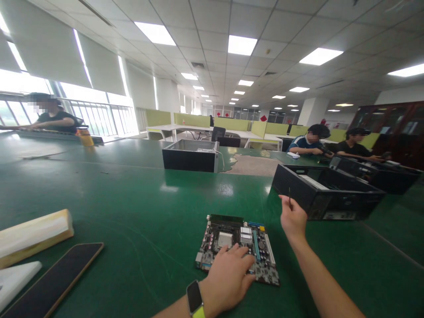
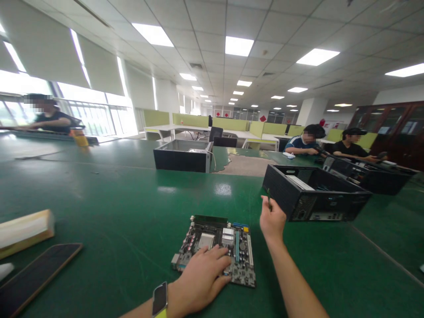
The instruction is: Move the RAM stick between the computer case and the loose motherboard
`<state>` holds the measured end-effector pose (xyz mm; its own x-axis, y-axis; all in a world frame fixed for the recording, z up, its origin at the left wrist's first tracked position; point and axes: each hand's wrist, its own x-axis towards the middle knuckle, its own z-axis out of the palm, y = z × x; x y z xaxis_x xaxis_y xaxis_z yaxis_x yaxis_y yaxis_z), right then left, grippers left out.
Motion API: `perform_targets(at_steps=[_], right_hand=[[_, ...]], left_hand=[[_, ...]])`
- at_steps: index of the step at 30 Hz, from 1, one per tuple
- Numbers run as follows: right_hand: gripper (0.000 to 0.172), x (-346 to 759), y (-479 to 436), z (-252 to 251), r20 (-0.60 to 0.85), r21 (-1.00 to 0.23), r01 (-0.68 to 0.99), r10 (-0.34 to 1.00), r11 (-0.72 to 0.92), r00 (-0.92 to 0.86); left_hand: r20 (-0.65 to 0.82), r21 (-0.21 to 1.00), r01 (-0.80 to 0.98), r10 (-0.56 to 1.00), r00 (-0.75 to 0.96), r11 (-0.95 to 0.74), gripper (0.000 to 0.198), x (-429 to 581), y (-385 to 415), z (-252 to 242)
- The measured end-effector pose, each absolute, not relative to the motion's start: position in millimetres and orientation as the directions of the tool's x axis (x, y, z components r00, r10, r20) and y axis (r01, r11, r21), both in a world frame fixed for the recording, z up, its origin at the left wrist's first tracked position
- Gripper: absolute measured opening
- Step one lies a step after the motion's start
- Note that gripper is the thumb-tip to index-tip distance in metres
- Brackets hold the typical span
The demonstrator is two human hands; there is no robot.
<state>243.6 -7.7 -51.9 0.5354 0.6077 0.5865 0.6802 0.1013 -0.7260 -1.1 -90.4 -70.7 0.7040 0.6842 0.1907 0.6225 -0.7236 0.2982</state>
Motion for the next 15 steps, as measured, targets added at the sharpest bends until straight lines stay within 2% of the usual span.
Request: perform_targets(at_steps=[4,7,11,15], right_hand=[[0.049,307.2,9.5,8.0,0.593,-0.472,0.855,0.642,-0.212,0.486],[0.047,359.5,26.4,29.9,0.480,-0.303,0.880,0.740,-0.365,0.472],[0.053,422.5,52.7,20.5,0.189,-0.252,0.825,0.810,-0.506,0.555],[0.058,459.0,78.5,7.0,0.113,-0.239,0.854,0.860,-0.463,0.498]], left_hand=[[0.190,0.250,0.715,0.757,0.625,-0.653,0.024,-14.9,-75.0,-67.8],[0.190,0.200,0.807,0.830,0.524,-0.555,0.024,-41.4,-47.6,-67.2],[0.211,0.130,0.922,0.919,0.334,-0.365,0.029,-91.2,-6.4,-66.9],[0.186,0.096,0.977,0.968,0.170,-0.190,0.036,-146.0,26.1,-66.0]])
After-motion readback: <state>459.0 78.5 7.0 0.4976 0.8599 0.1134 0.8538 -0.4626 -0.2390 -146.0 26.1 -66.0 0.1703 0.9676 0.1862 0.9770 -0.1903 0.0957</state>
